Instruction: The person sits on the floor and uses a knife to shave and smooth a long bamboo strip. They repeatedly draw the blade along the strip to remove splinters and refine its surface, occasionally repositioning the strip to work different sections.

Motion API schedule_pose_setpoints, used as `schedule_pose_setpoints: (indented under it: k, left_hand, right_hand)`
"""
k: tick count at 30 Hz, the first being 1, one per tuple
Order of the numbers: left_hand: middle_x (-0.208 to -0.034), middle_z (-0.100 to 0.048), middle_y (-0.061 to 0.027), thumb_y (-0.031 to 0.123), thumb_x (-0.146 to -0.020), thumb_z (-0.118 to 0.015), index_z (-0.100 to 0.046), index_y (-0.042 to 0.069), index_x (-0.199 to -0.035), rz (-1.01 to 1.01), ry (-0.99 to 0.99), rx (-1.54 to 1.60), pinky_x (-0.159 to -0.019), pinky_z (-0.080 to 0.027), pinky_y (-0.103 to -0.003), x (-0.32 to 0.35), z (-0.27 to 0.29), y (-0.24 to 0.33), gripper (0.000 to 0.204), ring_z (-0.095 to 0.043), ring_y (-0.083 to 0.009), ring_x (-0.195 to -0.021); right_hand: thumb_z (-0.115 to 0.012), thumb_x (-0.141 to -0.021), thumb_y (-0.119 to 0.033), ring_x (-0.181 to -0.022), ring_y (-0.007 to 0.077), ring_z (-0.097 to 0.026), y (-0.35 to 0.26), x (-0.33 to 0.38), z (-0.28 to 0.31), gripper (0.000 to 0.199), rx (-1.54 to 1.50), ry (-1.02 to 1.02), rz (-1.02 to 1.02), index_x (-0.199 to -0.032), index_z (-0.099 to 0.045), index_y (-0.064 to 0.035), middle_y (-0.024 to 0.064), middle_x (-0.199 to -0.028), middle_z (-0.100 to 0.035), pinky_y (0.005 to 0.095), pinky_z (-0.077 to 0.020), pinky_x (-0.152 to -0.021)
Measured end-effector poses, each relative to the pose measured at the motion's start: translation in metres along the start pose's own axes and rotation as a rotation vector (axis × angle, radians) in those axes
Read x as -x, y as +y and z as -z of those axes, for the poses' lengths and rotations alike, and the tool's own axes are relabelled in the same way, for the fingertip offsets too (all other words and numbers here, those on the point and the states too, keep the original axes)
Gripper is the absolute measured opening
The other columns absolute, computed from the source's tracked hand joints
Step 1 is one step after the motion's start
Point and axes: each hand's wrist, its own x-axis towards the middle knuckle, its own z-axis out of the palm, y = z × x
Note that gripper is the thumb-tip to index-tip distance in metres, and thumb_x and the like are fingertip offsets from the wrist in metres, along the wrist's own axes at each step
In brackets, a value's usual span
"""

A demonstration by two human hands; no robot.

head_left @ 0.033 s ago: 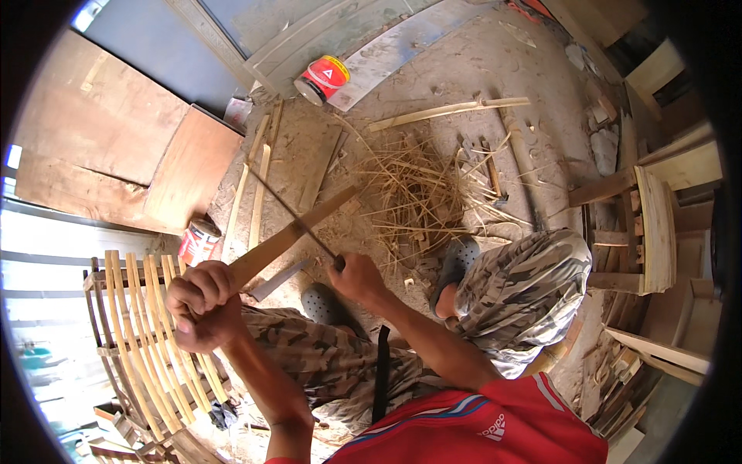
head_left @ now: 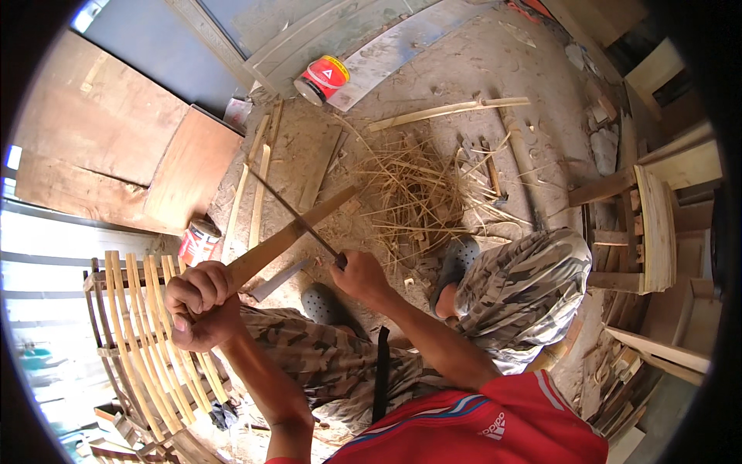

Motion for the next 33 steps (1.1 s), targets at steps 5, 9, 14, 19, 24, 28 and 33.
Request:
schedule_pose_setpoints:
  k: [5, 9, 14, 19, 24, 28, 33]
  left_hand:
    - [-0.049, -0.033, 0.0021, 0.034, -0.082, -0.056, -0.035, 0.011, -0.062, 0.032, -0.093, 0.016, -0.041, -0.023, -0.027, 0.004, 0.000, 0.001, 0.038, -0.030, -0.0111, -0.041]
    - [-0.049, -0.033, 0.0020, 0.035, -0.082, -0.058, -0.035, 0.011, -0.062, 0.041, -0.083, 0.012, -0.042, -0.023, -0.027, -0.002, -0.001, 0.000, 0.039, -0.030, -0.0111, -0.041]
    - [-0.050, -0.032, 0.0010, 0.034, -0.081, -0.059, -0.034, 0.011, -0.062, 0.042, -0.052, 0.015, -0.043, -0.022, -0.028, 0.002, -0.002, -0.005, 0.039, -0.029, -0.0116, -0.043]
    - [-0.053, -0.031, 0.0010, 0.033, -0.081, -0.058, -0.033, 0.011, -0.064, 0.046, -0.009, 0.052, -0.045, -0.022, -0.028, -0.003, -0.004, -0.007, 0.037, -0.027, -0.0117, -0.045]
    - [-0.054, -0.028, 0.0009, 0.032, -0.082, -0.057, -0.032, 0.013, -0.065, 0.012, 0.087, 0.082, -0.046, -0.022, -0.028, -0.001, 0.008, -0.007, 0.035, -0.025, -0.0111, -0.045]
    - [-0.052, -0.020, 0.0022, 0.035, -0.085, -0.050, -0.028, 0.016, -0.061, -0.112, 0.549, -0.097, -0.041, -0.018, -0.026, -0.005, -0.003, -0.008, 0.038, -0.021, -0.0102, -0.043]
    - [-0.049, -0.017, 0.0040, 0.040, -0.087, -0.047, -0.024, 0.019, -0.059, -0.194, 0.924, -0.331, -0.039, -0.013, -0.024, -0.019, -0.018, -0.013, 0.042, -0.015, -0.0079, -0.039]
  right_hand:
    - [-0.065, -0.078, -0.030, -0.066, 0.0384, -0.064, -0.021, 0.024, -0.002, 0.030, -0.039, -0.052, 0.126, -0.077, -0.066, 0.0000, 0.0190, -0.067, -0.064, 0.0490, -0.0512, -0.062]
    - [-0.065, -0.079, -0.033, -0.067, 0.0389, -0.065, 0.028, -0.024, 0.007, 0.034, 0.044, -0.199, -0.233, -0.081, -0.066, 0.0014, 0.0213, -0.071, -0.065, 0.0480, -0.0521, -0.063]
    - [-0.063, -0.081, -0.030, -0.058, 0.0367, -0.062, -0.004, 0.009, 0.001, 0.030, -0.014, -0.038, 0.087, -0.080, -0.065, -0.0004, 0.0198, -0.064, -0.062, 0.0449, -0.0501, -0.058]
    - [-0.065, -0.079, -0.033, -0.069, 0.0393, -0.065, 0.056, -0.025, -0.016, 0.036, 0.056, -0.080, -0.231, -0.091, -0.065, 0.0007, 0.0218, -0.070, -0.064, 0.0472, -0.0525, -0.065]
    - [-0.063, -0.082, -0.029, -0.063, 0.0366, -0.065, 0.091, -0.004, -0.008, 0.030, 0.132, -0.085, -0.281, -0.080, -0.065, 0.0005, 0.0197, -0.067, -0.063, 0.0442, -0.0509, -0.059]
    - [-0.062, -0.082, -0.028, -0.062, 0.0361, -0.064, -0.009, 0.029, -0.015, 0.028, -0.133, -0.013, 0.061, -0.082, -0.064, 0.0002, 0.0193, -0.066, -0.063, 0.0446, -0.0507, -0.059]
    - [-0.062, -0.083, -0.030, -0.063, 0.0387, -0.063, -0.016, 0.017, -0.046, 0.029, -0.043, 0.014, 0.114, -0.084, -0.066, -0.0015, 0.0199, -0.067, -0.063, 0.0473, -0.0510, -0.060]
